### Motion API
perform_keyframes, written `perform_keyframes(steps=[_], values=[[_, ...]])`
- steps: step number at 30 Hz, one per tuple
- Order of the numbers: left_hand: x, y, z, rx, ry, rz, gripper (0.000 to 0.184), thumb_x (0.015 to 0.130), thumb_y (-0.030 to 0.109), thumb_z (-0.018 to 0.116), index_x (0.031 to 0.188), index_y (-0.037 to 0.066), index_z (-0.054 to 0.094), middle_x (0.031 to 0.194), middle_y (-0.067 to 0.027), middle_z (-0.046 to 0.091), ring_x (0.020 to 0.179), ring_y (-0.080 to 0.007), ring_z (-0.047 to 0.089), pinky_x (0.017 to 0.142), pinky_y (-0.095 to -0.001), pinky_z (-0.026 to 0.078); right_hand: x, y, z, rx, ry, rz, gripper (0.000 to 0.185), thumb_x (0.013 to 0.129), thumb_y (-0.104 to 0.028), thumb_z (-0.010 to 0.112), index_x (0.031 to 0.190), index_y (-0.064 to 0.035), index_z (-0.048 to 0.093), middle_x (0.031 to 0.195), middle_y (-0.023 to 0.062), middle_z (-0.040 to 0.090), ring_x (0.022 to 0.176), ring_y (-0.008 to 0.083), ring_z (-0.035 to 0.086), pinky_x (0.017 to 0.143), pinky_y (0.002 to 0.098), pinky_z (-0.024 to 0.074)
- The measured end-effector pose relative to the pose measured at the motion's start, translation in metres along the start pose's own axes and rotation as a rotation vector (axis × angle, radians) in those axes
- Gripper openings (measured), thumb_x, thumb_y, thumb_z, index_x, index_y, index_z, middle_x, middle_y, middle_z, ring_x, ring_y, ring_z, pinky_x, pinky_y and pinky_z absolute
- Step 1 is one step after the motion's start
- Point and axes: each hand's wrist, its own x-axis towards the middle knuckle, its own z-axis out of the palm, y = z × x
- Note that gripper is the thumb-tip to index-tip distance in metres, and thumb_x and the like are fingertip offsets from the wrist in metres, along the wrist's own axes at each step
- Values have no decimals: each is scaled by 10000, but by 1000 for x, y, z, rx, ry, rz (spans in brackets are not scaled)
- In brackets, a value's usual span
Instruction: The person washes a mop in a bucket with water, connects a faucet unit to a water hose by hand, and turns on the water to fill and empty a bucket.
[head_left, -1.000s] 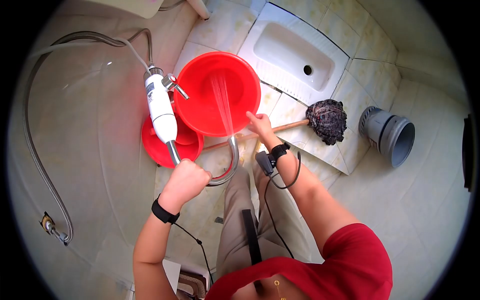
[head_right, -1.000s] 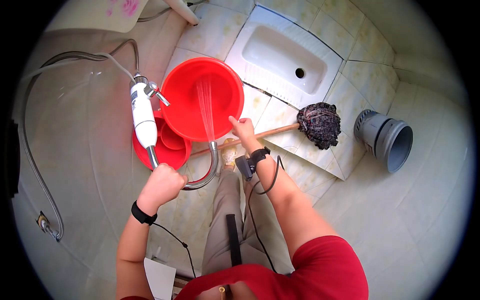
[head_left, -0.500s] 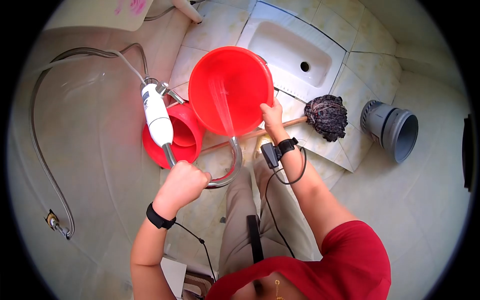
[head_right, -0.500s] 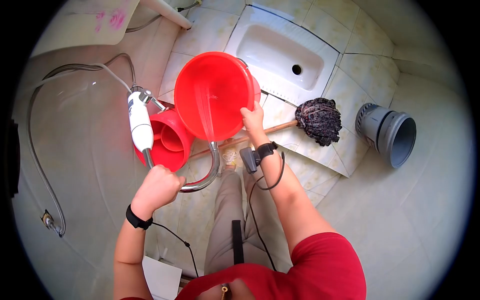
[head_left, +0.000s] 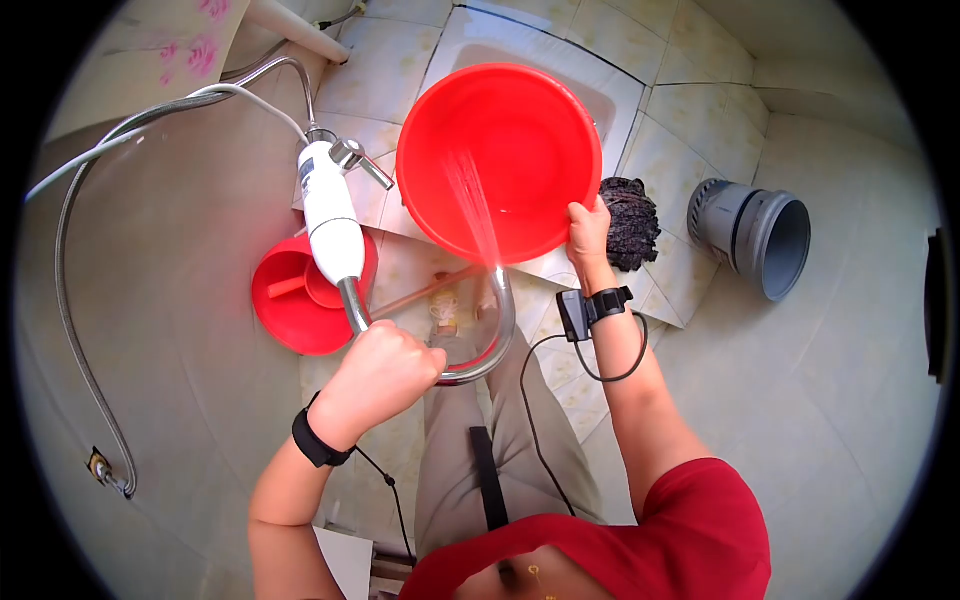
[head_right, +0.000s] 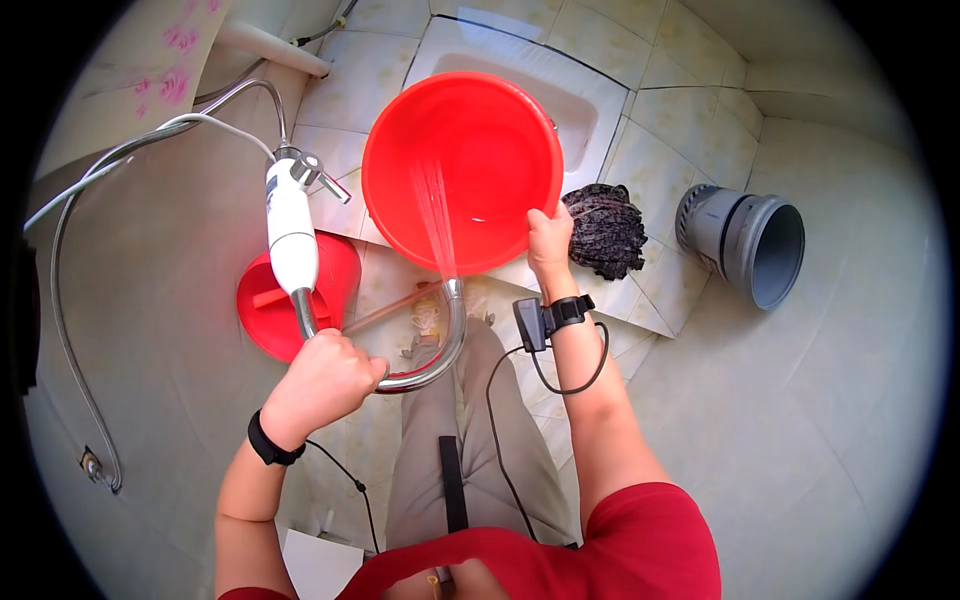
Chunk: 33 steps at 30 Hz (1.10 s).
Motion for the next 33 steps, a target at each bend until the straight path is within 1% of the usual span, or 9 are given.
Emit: perform_keyframes(steps=[3,7,9,12,13,16,19,27,33], values=[[15,0,-5,29,-18,9,113,597,87,564,530,76,473,463,-63,500,459,-205,549,448,-316,423,5,-18,12,-29,63,-83,291,687,68,453,954,48,566,878,64,615,739,126,571,672,240,457],[35,-8,1,-17,119,-6,134,595,53,562,547,64,437,441,-73,463,427,-230,507,438,-332,389,19,-43,10,-293,86,-233,221,696,19,476,892,41,575,795,59,622,686,115,563,638,245,456],[44,-14,5,-31,162,-11,134,599,54,563,554,63,437,442,-75,465,428,-230,509,436,-334,392,23,-55,15,-583,90,-412,187,693,-9,492,855,19,580,740,76,620,656,109,563,611,252,454],[46,-26,7,11,197,-36,134,620,62,560,566,62,437,452,-78,474,436,-228,517,437,-337,395,28,-73,33,-796,93,-583,56,656,-16,506,708,3,499,633,136,546,561,246,541,542,325,441],[49,-28,7,10,207,-38,134,620,62,560,566,62,437,452,-78,474,436,-228,517,437,-337,395,32,-76,35,-921,94,-674,59,639,-15,508,658,0,454,610,153,516,545,309,523,520,360,433],[56,-35,8,-18,285,-26,127,616,62,561,573,59,442,479,-83,489,455,-228,525,445,-336,403,48,-84,38,-1119,103,-906,150,602,-24,522,614,-16,373,590,171,465,560,381,475,503,425,407],[51,-46,7,-54,305,-7,127,611,65,566,574,60,444,475,-79,487,452,-235,523,449,-341,413,55,-92,48,-1234,101,-1011,161,588,-34,529,615,-32,370,594,159,472,568,378,486,502,449,397],[25,-20,19,3,378,61,117,593,70,567,563,63,454,469,-75,500,456,-232,548,440,-319,431,38,-103,55,-1355,90,-1354,176,588,-8,543,611,-70,381,590,100,445,545,306,486,477,391,406],[39,-32,14,-28,341,36,137,605,100,602,596,57,471,477,-54,491,453,-227,529,460,-327,429,85,-111,62,-1407,108,-1395,184,589,-21,556,608,-80,383,591,79,448,548,279,493,475,376,409]])
